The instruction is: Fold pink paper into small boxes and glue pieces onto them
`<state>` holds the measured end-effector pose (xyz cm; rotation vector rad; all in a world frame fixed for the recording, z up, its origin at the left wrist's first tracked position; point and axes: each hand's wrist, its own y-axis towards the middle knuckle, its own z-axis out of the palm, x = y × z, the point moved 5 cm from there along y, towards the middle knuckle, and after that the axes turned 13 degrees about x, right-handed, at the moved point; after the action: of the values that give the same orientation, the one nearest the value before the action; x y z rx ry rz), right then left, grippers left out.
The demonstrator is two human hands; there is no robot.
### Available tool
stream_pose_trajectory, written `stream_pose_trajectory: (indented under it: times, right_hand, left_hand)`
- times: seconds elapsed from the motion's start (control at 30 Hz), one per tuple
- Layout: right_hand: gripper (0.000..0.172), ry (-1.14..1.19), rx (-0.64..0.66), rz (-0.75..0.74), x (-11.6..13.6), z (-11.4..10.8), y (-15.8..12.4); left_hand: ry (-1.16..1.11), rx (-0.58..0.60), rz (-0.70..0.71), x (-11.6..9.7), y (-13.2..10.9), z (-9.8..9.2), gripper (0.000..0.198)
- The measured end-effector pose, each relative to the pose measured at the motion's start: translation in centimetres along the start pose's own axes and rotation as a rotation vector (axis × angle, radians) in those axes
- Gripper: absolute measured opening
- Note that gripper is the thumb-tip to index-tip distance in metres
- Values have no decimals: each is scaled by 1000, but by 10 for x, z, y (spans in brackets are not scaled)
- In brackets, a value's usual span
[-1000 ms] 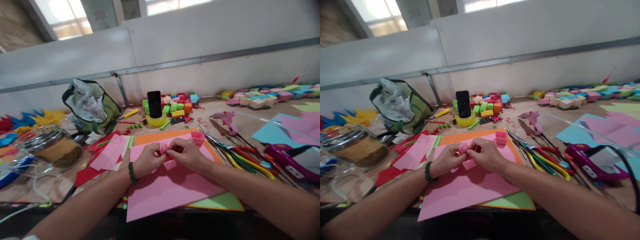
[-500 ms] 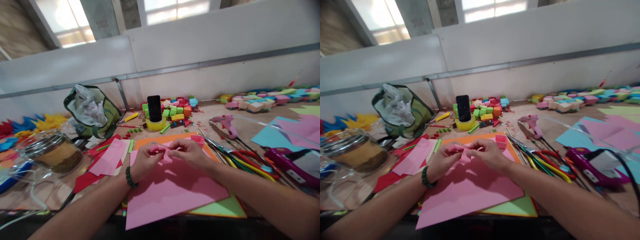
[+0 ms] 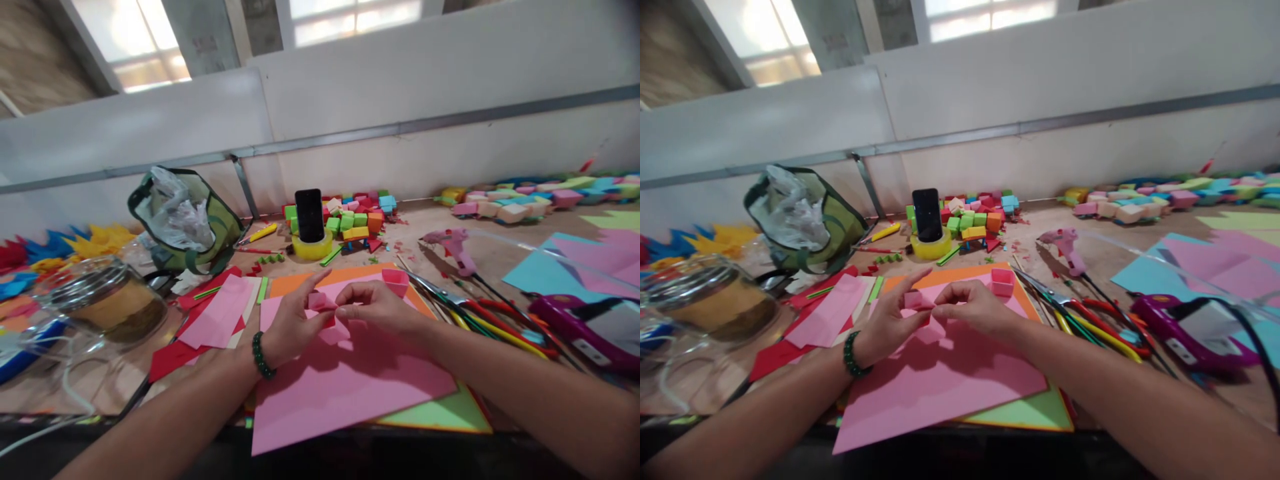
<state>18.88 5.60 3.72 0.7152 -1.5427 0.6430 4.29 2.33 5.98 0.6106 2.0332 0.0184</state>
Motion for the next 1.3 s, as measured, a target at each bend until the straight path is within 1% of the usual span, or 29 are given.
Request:
stream_pose_trajectory:
  times: [0.17, 0.3, 0.37, 0.47, 0.57, 0.67, 0.77, 0.87, 0.9, 0.97, 1.03, 1.07, 1.1, 1.13, 1.2, 1.3]
  right_hand:
    - [20, 23, 33, 22, -8, -3, 2]
    - [23, -54, 61, 1, -3, 1, 3]
    - [21, -149, 20, -4, 1, 4, 2]
    - [18, -264, -91, -26, 8, 8, 0]
    - [21, -277, -171, -114, 19, 11, -4]
    - [19, -248, -205, -170, 28, 10, -7]
    - [18, -266, -228, -125, 26, 7, -6]
    - [10, -375, -155, 8, 12, 8, 0]
    - [9, -408, -134, 38, 8, 9, 1]
    - [14, -440, -144, 50, 4, 7, 3]
    - [18, -432, -203, 28, 6, 3, 2]
    - [19, -422, -232, 25, 7, 1, 2]
    - [21, -409, -249, 31, 8, 0, 1]
    - [21, -388, -254, 42, 9, -1, 1]
    - [20, -345, -225, 53, 8, 1, 1]
    - [18, -335, -212, -14, 10, 5, 0]
  left_hand:
    - [-10, 11, -13, -2, -1, 3, 81]
    - [-24, 72, -27, -4, -1, 7, 83]
    - [-20, 97, -30, -3, -1, 9, 85]
    - [6, 142, -13, -2, 0, 12, 88]
    - [20, 176, -2, 3, 1, 14, 89]
    - [36, 193, -8, 7, 1, 14, 92]
    - [61, 187, -41, 11, 2, 14, 94]
    - [47, 182, -76, 15, 3, 16, 95]
    - [34, 171, -77, 16, 3, 16, 94]
    - [-21, 135, -88, 20, 5, 13, 84]
    - [-115, 152, -122, 26, 7, 12, 56]
    - [-164, 179, -151, 29, 8, 12, 41]
    - [-201, 213, -183, 31, 9, 12, 30]
    - [-220, 241, -212, 33, 9, 12, 26]
    - [-206, 250, -239, 34, 9, 11, 27]
    - [-147, 250, -210, 31, 7, 11, 31]
